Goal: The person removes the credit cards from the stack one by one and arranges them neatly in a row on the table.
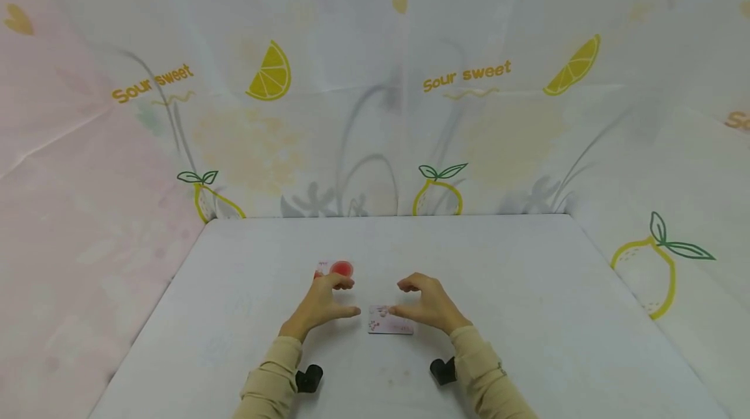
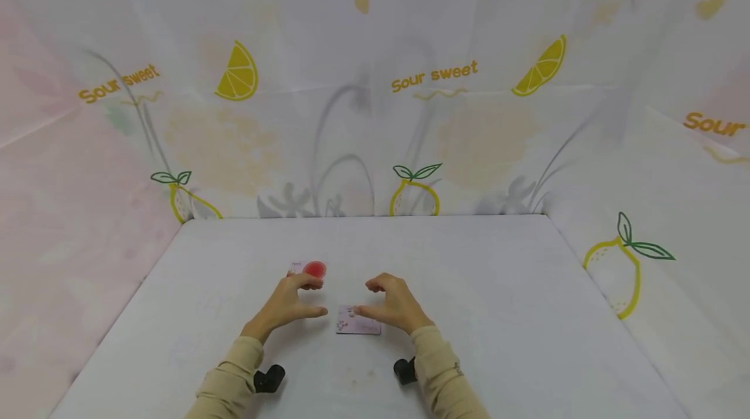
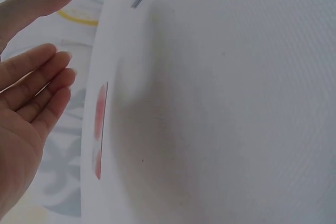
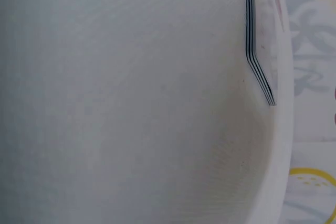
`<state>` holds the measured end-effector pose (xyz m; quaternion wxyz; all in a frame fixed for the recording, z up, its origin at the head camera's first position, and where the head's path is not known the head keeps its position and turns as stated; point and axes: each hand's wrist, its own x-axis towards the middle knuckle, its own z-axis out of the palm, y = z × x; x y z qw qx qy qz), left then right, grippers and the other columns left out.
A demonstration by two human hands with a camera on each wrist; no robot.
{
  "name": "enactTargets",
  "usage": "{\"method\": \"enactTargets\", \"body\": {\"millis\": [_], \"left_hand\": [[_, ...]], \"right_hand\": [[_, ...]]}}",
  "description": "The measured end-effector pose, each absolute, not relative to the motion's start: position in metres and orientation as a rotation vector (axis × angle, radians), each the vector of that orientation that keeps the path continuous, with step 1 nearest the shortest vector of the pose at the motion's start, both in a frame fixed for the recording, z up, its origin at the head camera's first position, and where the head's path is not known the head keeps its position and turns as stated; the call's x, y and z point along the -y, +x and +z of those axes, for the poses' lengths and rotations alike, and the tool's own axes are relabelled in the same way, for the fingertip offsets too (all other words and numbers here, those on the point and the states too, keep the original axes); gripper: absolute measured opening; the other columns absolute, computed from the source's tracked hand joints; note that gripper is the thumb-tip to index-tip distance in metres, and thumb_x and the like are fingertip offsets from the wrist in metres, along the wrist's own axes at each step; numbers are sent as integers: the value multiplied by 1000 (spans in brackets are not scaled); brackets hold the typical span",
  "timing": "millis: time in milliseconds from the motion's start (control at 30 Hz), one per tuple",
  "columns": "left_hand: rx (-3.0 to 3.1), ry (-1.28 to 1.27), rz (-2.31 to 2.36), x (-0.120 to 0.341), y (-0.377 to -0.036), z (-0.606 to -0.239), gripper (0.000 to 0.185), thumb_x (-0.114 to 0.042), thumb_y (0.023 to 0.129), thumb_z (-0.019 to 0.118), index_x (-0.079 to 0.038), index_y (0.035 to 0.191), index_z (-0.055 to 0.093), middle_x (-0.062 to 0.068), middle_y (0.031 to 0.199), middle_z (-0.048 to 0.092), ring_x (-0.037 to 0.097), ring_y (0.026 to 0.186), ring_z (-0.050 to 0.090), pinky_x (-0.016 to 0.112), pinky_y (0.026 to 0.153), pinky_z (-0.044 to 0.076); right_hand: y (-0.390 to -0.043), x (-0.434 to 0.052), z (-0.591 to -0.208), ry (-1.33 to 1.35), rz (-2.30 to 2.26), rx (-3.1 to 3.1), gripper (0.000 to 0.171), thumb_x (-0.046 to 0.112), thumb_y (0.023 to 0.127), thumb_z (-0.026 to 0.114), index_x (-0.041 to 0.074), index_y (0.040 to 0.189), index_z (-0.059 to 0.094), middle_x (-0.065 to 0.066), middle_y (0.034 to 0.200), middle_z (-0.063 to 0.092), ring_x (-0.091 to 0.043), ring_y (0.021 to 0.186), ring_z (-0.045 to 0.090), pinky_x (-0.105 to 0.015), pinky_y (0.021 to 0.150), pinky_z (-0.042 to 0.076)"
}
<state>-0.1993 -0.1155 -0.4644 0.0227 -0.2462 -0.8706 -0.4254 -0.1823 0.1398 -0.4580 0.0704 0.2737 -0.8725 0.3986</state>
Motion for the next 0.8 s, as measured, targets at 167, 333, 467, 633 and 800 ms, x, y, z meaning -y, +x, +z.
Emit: {"method": "enactTargets", "body": {"millis": [167,333,467,633,800], "left_hand": [[2707,-753,-1320,113,-197,-469,47,-16,64,86,6,100,65,15,97,66,30,93,60,48,84,49],[2719,-755,-1309,110,-196,-472,47,-17,63,86,5,100,65,13,97,66,28,92,60,46,84,49],[2713,-778,-1297,108,-196,-475,47,-16,63,85,5,100,65,13,96,66,27,90,60,44,83,50],[2703,-819,-1292,106,-197,-479,46,-16,63,86,5,99,66,13,95,67,28,89,61,42,82,50],[2715,-819,-1285,102,-197,-481,47,-16,62,86,5,99,66,12,96,66,27,90,60,41,82,50]], "right_hand": [[-180,-142,-462,798,1211,2649,46,24,72,82,-7,100,64,-17,97,66,-29,89,63,-39,80,52],[-177,-144,-464,796,1206,2662,45,23,72,82,-7,100,64,-16,97,66,-28,89,64,-39,80,52],[-177,-145,-465,805,1181,2664,45,24,72,82,-7,100,65,-16,96,66,-28,88,63,-38,79,52],[-176,-147,-466,773,1190,2726,47,26,73,81,-7,102,64,-15,97,66,-28,89,63,-40,80,52],[-177,-150,-469,736,1201,2783,49,26,72,81,-7,103,63,-15,98,65,-29,91,62,-42,81,51]]}}
